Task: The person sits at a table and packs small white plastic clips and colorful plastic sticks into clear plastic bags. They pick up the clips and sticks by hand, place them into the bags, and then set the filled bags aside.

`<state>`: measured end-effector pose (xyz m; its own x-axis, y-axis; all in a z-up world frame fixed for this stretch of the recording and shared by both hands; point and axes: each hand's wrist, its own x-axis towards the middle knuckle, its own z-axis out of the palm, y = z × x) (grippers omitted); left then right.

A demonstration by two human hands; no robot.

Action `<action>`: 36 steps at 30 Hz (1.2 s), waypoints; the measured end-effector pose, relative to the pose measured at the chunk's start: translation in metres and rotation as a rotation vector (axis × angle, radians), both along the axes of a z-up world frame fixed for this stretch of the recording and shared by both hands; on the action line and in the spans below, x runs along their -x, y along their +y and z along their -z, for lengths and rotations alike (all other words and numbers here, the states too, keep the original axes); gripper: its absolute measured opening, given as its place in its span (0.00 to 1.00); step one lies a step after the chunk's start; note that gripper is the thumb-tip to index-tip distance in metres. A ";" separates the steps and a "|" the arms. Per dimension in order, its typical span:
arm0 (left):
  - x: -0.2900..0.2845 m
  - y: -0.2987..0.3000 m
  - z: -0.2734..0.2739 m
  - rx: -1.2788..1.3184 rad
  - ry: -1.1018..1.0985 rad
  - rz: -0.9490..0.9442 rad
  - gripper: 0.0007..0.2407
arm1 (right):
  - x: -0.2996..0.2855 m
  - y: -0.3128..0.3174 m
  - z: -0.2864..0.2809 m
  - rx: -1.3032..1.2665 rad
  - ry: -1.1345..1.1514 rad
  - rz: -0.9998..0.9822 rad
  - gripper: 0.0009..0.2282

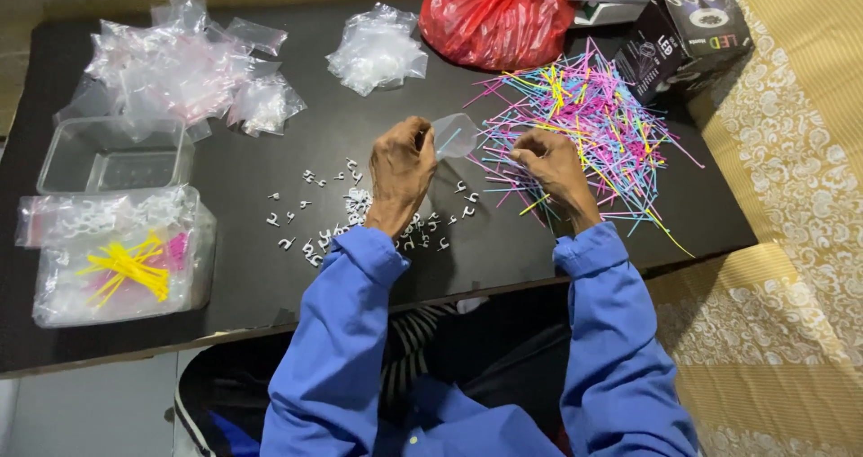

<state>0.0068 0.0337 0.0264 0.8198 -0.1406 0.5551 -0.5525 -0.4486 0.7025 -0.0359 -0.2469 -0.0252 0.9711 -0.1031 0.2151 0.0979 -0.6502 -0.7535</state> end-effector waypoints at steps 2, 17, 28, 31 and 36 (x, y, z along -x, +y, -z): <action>-0.006 -0.005 0.009 0.000 0.010 0.007 0.01 | 0.004 0.000 -0.008 -0.082 -0.007 -0.005 0.06; -0.019 -0.018 0.020 -0.008 0.043 0.020 0.01 | 0.027 0.033 -0.100 -0.003 -0.218 -0.120 0.08; -0.009 -0.022 0.010 -0.053 0.036 0.089 0.01 | -0.015 0.075 -0.103 0.526 -0.190 -0.339 0.13; -0.012 -0.021 0.013 -0.029 0.035 0.105 0.01 | -0.021 0.068 -0.091 0.444 -0.182 -0.338 0.11; -0.012 -0.015 0.010 0.000 0.042 0.083 0.02 | -0.018 0.031 -0.060 0.479 -0.303 -0.198 0.08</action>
